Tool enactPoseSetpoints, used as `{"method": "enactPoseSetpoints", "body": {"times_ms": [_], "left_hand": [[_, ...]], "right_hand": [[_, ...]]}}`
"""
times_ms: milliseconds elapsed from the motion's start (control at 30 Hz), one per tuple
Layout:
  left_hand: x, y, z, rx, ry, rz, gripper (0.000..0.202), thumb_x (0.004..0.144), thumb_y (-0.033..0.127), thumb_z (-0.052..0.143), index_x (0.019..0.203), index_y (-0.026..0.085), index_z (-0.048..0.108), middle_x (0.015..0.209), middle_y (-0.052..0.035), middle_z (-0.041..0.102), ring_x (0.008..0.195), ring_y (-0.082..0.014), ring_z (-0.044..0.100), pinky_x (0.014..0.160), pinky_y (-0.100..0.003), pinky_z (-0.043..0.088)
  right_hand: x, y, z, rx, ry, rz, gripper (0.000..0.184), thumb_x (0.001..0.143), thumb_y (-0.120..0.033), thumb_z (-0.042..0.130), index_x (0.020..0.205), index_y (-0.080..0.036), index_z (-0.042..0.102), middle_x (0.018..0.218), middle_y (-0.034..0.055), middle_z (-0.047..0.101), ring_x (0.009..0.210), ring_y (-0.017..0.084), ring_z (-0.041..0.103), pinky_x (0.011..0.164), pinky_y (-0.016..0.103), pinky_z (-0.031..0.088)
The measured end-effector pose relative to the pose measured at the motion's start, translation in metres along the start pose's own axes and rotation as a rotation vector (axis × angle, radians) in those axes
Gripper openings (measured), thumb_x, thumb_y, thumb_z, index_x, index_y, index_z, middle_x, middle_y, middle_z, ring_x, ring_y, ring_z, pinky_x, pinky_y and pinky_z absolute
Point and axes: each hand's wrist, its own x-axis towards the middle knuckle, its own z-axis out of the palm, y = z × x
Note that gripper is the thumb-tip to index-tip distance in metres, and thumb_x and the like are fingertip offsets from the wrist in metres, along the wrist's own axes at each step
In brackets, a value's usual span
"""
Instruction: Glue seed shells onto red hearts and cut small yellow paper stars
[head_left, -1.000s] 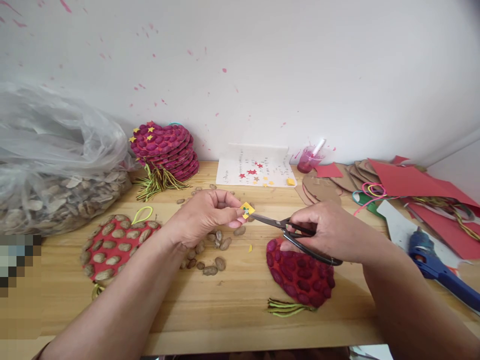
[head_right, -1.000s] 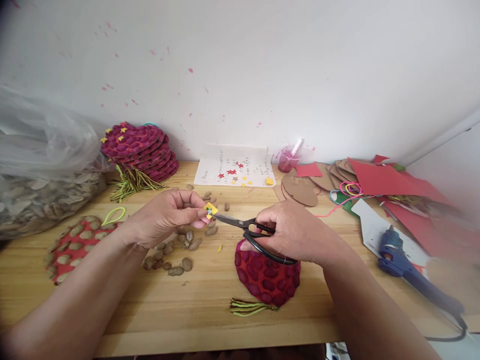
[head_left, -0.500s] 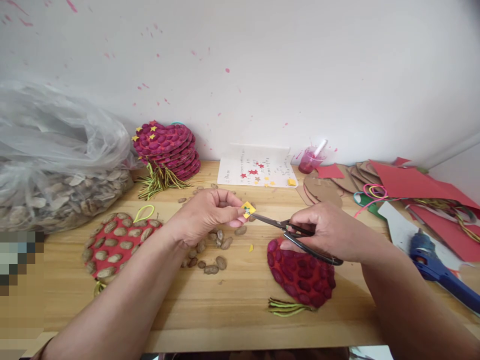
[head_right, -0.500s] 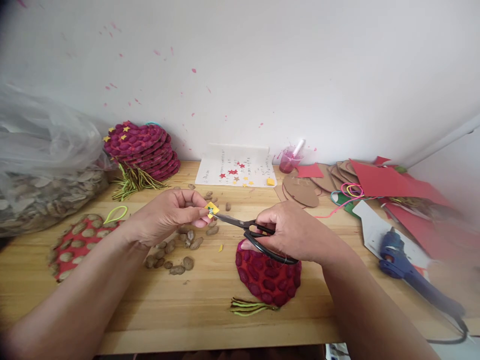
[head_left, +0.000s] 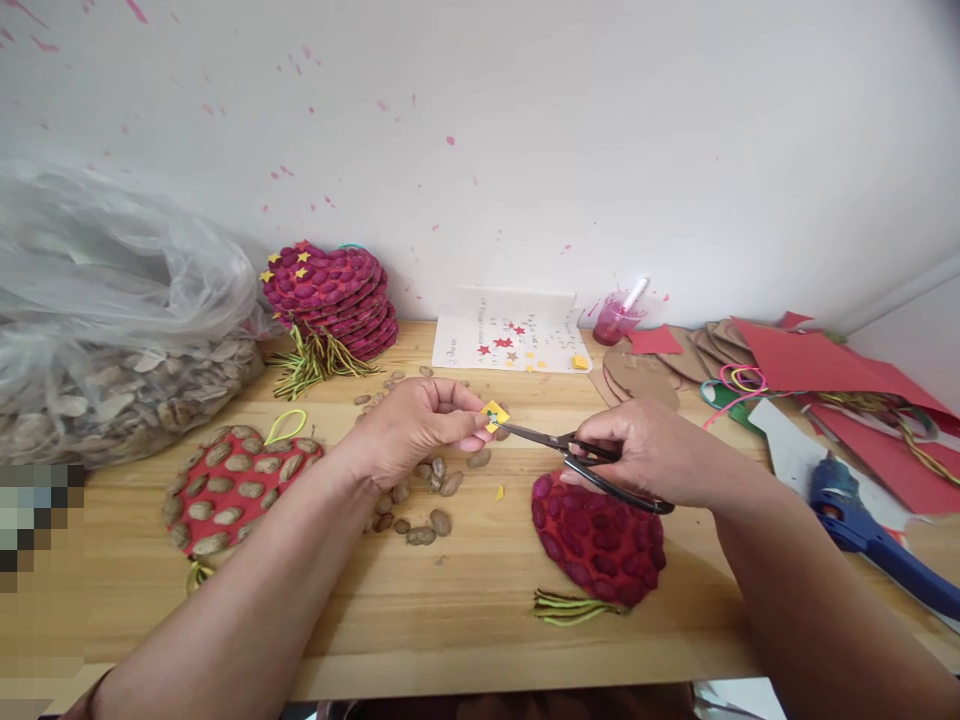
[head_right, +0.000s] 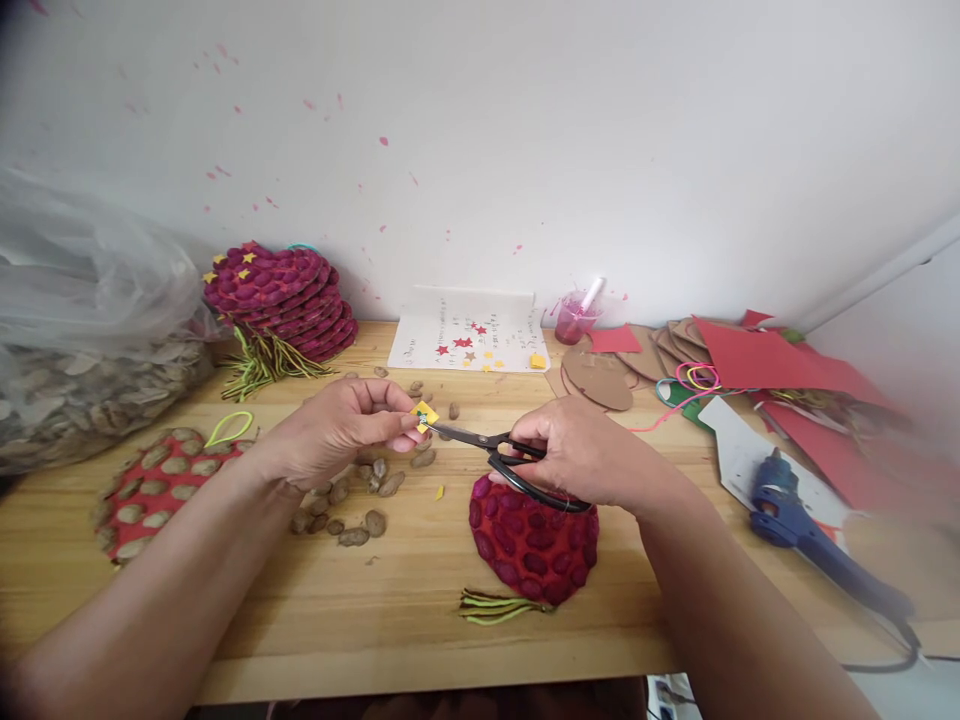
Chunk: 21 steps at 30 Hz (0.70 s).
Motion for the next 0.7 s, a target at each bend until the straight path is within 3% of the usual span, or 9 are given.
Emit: {"method": "enactPoseSetpoints", "body": {"times_ms": [700], "left_hand": [[0.011, -0.019, 0.010, -0.069, 0.029, -0.050, 0.026, 0.063, 0.027, 0.088, 0.074, 0.012, 0.071, 0.072, -0.0057, 0.073, 0.066, -0.0103, 0.068, 0.068, -0.020, 0.057]], "right_hand": [[-0.002, -0.003, -0.007, -0.223, 0.002, 0.017, 0.021, 0.075, -0.022, 0.055, 0.057, -0.019, 0.043, 0.053, -0.0042, 0.040, 0.052, 0.011, 0.034, 0.053, 0.029, 0.020]]}}
